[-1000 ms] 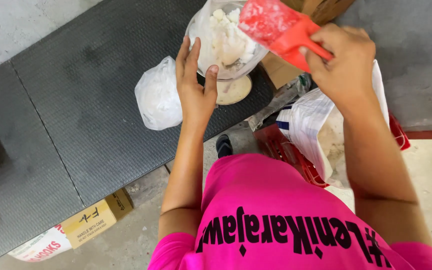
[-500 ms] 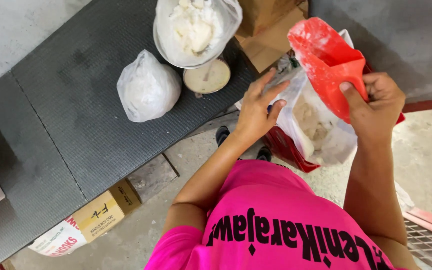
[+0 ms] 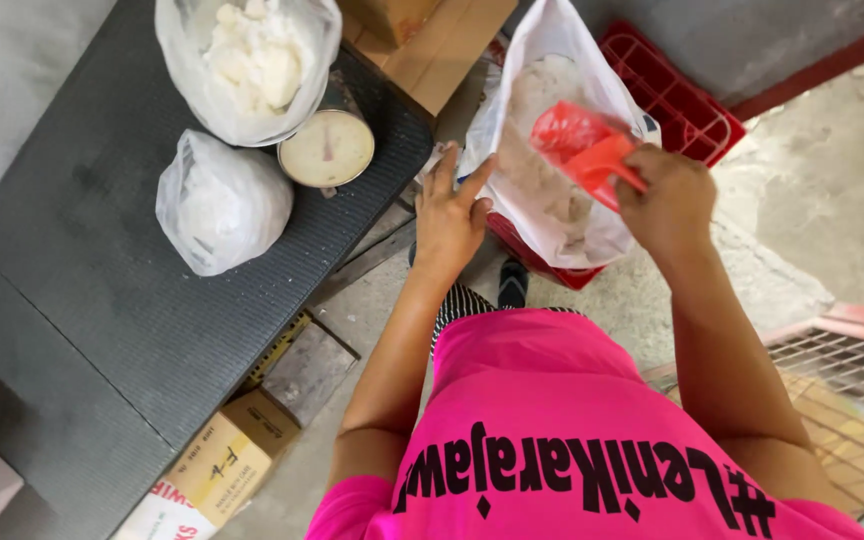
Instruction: Weighing and bagging white powdered agricultural material using a scoop and a mechanical scale.
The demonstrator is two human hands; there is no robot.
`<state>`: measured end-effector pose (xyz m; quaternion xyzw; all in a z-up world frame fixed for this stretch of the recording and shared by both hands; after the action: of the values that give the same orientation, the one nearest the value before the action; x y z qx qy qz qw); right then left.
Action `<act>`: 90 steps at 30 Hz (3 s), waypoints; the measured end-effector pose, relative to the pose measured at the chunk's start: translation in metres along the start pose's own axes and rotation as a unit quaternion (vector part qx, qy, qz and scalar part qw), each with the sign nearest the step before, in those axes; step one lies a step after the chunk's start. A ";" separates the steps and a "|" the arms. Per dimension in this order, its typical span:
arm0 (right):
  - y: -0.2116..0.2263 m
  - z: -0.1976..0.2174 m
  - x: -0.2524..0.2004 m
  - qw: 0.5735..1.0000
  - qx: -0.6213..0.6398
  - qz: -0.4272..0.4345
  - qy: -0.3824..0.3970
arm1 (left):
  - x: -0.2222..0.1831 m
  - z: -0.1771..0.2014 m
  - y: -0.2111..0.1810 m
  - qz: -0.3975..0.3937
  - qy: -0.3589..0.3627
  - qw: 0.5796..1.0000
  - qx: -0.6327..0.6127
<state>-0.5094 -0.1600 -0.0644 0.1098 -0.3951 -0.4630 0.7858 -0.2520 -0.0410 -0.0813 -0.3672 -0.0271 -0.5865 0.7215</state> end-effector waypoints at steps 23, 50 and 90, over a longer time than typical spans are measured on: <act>-0.004 -0.109 0.002 0.970 -0.148 0.171 0.085 | -0.007 0.004 -0.007 0.020 -0.004 1.000 -0.005; -0.002 -0.131 -0.006 0.998 0.026 0.030 0.058 | -0.003 0.000 -0.010 0.012 -0.016 1.000 -0.021; 0.252 -0.150 0.195 0.896 0.025 0.443 0.014 | 0.058 0.185 0.114 0.099 -0.240 0.966 -0.021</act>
<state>-0.1897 -0.2099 0.0730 -0.0507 -0.4032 -0.0553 0.9120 -0.0633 0.0200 0.0236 -0.5132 -0.1505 -0.4075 0.7402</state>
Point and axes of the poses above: each hand's wrist, its own x-axis towards the middle knuckle, its own z-axis out of the back of the hand, y = z × x, the point moved 2 cm from there along x, towards the middle knuckle, and after that the axes turned 12 degrees about -y, right-handed, at the moved point
